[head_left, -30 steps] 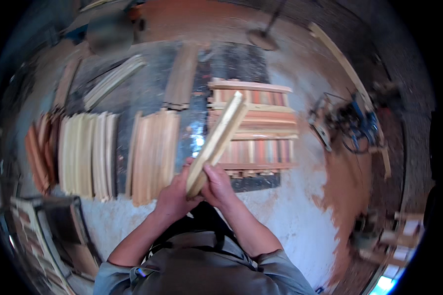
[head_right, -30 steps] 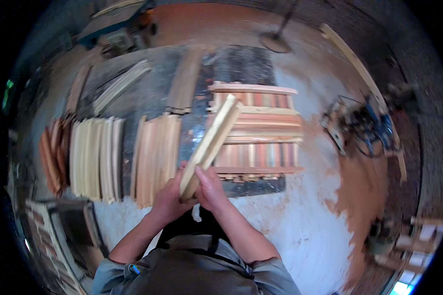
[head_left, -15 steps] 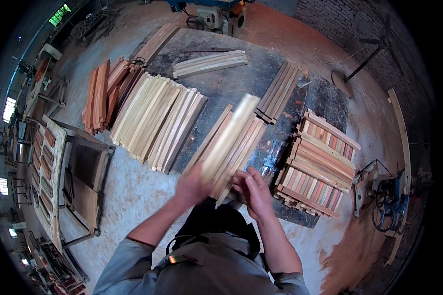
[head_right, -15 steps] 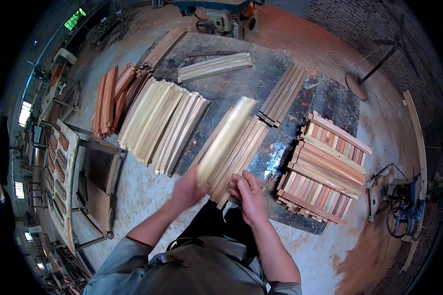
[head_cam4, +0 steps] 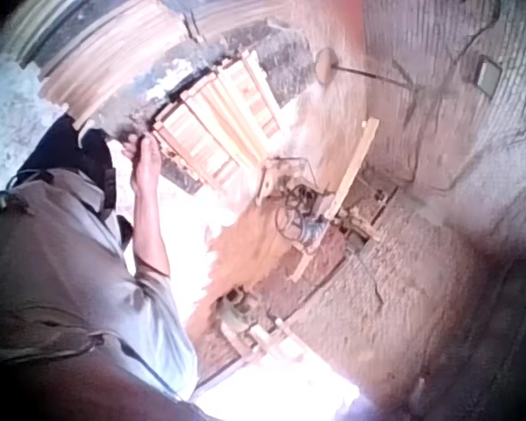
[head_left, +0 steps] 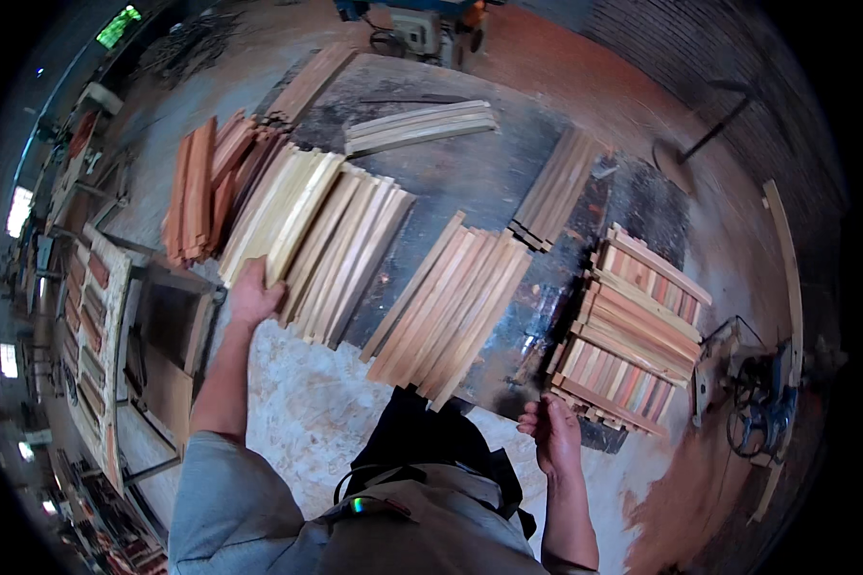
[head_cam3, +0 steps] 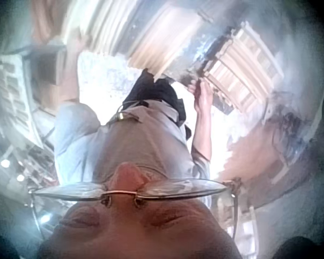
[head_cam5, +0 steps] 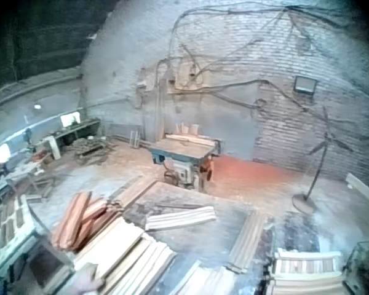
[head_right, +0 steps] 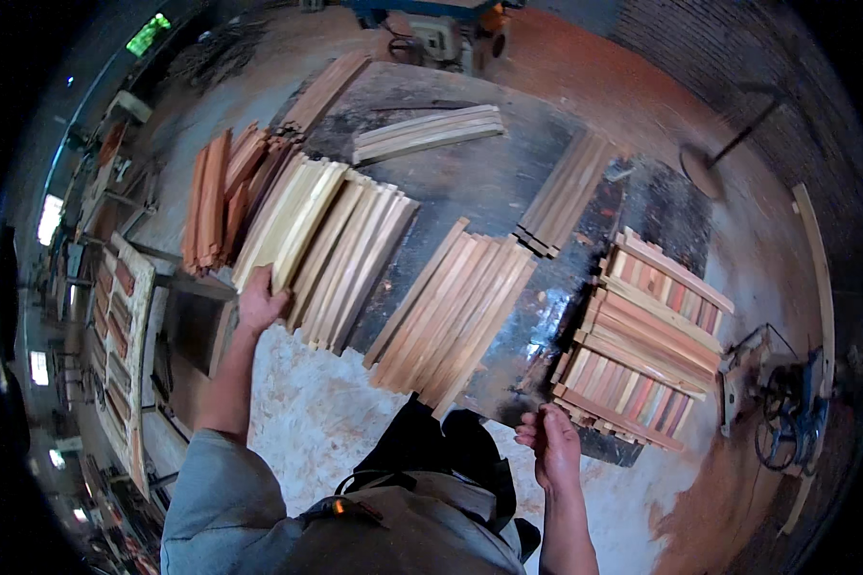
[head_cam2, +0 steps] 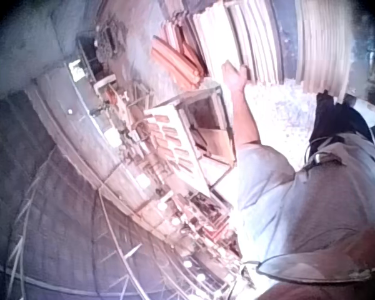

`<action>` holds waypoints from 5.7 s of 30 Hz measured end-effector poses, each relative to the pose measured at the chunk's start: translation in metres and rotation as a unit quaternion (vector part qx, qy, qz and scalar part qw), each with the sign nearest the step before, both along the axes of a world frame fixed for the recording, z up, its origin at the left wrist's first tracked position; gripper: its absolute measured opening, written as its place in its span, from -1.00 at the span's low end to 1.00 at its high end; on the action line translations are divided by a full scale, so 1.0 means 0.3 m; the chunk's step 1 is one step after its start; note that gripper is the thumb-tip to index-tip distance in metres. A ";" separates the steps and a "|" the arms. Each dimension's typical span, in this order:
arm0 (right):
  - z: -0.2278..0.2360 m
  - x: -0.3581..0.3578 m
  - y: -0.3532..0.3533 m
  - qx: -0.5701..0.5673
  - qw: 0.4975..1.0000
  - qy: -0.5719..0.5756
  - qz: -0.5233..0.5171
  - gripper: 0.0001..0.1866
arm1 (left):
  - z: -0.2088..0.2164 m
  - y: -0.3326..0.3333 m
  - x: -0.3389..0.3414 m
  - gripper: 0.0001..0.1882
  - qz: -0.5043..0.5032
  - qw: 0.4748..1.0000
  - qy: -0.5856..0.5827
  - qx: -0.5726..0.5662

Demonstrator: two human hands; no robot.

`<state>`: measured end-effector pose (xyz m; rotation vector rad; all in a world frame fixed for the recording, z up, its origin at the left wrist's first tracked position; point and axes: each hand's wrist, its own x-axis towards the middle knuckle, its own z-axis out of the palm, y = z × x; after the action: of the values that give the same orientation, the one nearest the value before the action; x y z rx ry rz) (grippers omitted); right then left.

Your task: The person sorts and stacks thin wooden planks on a workbench. They pick up planks from various piles, inspect them, and place them into a growing stack, occasionally rearranging the stack to align the pieces.

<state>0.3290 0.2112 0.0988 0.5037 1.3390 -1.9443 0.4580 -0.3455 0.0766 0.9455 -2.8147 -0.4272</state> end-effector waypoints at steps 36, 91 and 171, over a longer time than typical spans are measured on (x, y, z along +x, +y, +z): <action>-0.118 0.013 0.408 0.005 0.940 0.040 -0.339 -0.77 | -0.053 1.409 -0.795 -0.80 0.013 0.728 -0.104 0.678; -0.095 -0.101 0.469 -0.049 0.957 0.044 -0.281 -0.72 | 0.015 1.440 -0.618 -0.47 -0.355 0.910 0.098 0.191; 0.020 -0.160 -0.292 -0.165 0.983 0.062 -0.059 -0.75 | 0.016 1.175 -0.116 -0.24 -0.200 0.802 0.117 0.551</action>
<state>0.2811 0.1236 0.1048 0.3103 1.0481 -2.2713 0.4233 0.0069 0.0815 0.2794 -2.3369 -2.1877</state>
